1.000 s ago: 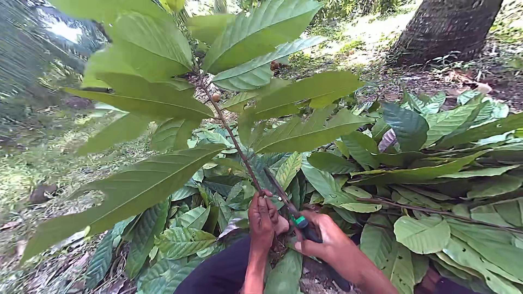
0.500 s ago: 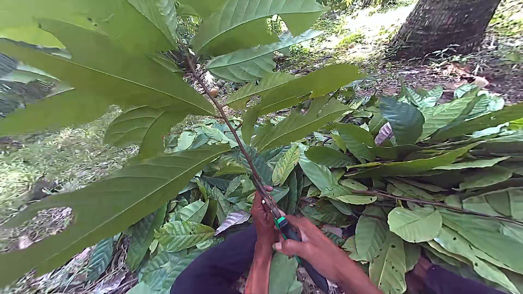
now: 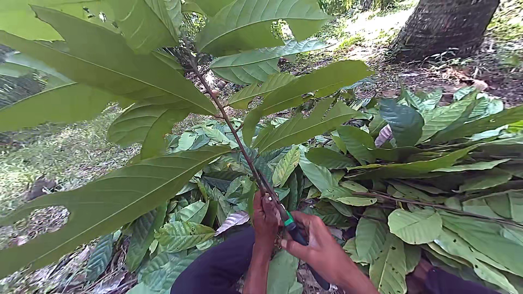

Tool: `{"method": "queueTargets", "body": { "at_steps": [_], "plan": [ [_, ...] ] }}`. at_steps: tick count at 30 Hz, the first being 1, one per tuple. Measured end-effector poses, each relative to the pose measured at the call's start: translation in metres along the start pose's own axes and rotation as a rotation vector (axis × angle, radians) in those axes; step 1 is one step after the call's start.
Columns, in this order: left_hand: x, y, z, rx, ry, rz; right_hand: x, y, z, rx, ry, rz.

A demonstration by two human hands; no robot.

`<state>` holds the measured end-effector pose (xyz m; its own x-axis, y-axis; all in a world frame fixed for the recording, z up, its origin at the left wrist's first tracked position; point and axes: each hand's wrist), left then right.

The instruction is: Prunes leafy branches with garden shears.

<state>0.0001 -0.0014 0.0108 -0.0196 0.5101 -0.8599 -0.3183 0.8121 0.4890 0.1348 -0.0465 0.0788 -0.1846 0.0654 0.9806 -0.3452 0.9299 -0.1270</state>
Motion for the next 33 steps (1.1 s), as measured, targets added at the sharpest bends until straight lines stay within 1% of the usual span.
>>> {"method": "queueTargets", "body": {
  "at_steps": [4, 7, 11, 17, 21, 29, 33],
  "plan": [
    [0.001, 0.001, 0.003, -0.059, 0.066, 0.057, 0.005, 0.006, -0.006, 0.038, -0.038, 0.063],
    [0.007, -0.001, 0.000, -0.036, 0.073, 0.065, 0.009, 0.011, -0.007, 0.062, -0.062, 0.079],
    [0.011, -0.003, -0.002, -0.023, 0.079, 0.092, 0.014, 0.015, -0.005, 0.077, -0.071, 0.063],
    [0.015, -0.005, -0.005, -0.021, 0.169, 0.128, 0.019, 0.016, -0.004, 0.067, -0.047, 0.044],
    [0.015, -0.006, -0.005, -0.029, 0.202, 0.125, 0.019, 0.016, -0.003, 0.053, -0.062, 0.041],
    [0.014, -0.007, -0.010, -0.027, 0.176, 0.097, 0.019, 0.016, -0.001, 0.058, -0.115, 0.071],
    [0.013, -0.008, -0.013, -0.030, 0.192, 0.096, 0.017, 0.015, 0.003, 0.015, -0.112, 0.064]
  ]
}}
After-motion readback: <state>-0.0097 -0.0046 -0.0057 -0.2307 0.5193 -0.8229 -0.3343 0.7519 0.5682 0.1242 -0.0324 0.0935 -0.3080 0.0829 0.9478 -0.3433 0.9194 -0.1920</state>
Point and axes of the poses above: each hand's wrist, its own y-axis towards the middle knuckle, its own z-axis out of the palm, x = y × z, and after that the axes turned 1 degree about z, right-handed
